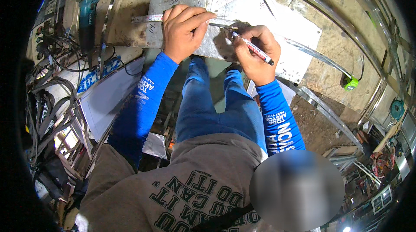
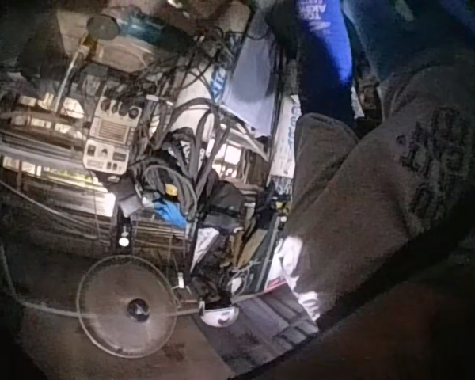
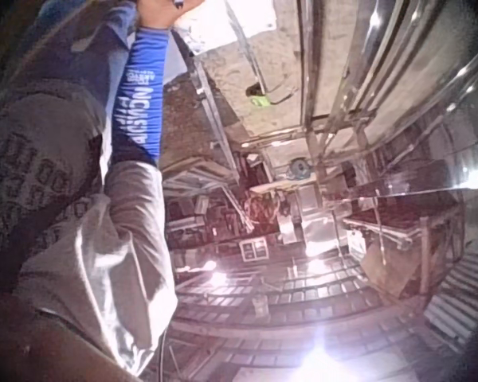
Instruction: The person measures and marks metal bars using a tape measure and marker, then cuts them with an angle grinder. They smooth the cut edges and fit the pieces into a metal frame structure.
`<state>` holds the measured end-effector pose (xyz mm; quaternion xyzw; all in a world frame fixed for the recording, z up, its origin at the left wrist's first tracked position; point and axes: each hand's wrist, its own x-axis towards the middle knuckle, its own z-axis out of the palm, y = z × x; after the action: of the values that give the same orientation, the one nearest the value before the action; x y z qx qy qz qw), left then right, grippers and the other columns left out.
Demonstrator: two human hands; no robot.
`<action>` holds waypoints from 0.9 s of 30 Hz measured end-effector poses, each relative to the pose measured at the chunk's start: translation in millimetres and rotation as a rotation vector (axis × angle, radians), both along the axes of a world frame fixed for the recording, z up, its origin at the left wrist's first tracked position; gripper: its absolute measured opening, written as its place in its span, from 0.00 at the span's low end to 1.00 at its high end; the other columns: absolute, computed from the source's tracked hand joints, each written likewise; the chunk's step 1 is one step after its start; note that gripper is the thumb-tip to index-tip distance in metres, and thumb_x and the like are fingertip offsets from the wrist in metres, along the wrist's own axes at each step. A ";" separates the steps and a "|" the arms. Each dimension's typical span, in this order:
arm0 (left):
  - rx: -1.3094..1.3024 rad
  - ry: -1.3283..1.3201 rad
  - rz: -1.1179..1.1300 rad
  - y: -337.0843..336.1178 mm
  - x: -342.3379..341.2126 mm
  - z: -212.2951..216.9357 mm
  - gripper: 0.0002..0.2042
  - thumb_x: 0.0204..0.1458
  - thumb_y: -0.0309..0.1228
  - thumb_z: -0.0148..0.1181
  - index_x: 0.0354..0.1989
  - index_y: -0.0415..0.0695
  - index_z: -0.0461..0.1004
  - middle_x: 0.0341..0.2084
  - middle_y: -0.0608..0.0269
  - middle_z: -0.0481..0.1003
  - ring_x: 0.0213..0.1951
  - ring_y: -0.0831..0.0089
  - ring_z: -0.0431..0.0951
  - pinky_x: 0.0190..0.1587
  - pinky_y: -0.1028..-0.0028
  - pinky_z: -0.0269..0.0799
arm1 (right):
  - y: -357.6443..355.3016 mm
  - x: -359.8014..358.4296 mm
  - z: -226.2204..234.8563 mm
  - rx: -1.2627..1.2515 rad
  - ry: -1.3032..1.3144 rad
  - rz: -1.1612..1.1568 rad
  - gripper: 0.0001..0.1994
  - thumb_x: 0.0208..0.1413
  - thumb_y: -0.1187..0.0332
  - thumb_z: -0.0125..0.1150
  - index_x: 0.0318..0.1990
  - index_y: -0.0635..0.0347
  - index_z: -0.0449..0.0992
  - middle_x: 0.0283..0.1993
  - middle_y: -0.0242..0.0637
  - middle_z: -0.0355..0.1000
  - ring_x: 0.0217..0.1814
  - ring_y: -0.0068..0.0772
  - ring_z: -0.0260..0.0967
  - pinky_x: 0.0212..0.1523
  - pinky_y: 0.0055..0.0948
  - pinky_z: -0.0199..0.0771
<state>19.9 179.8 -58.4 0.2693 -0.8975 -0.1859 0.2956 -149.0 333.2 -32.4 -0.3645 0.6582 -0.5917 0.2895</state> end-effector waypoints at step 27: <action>-0.003 -0.007 0.003 0.1 1.0 -1.0 0.12 0.51 0.28 0.69 0.42 0.59 0.88 0.39 0.79 0.83 0.45 0.70 0.77 0.52 0.65 0.64 | -7.2 1.7 0.3 0.081 0.081 -0.015 0.06 0.55 0.76 0.71 0.34 0.63 0.77 0.30 0.30 0.77 0.31 0.13 0.70 0.33 0.19 0.72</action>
<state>20.9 180.0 -59.4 0.2711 -0.8984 -0.1831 0.2930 -147.3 326.0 -32.1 -0.3713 0.6953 -0.5516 0.2729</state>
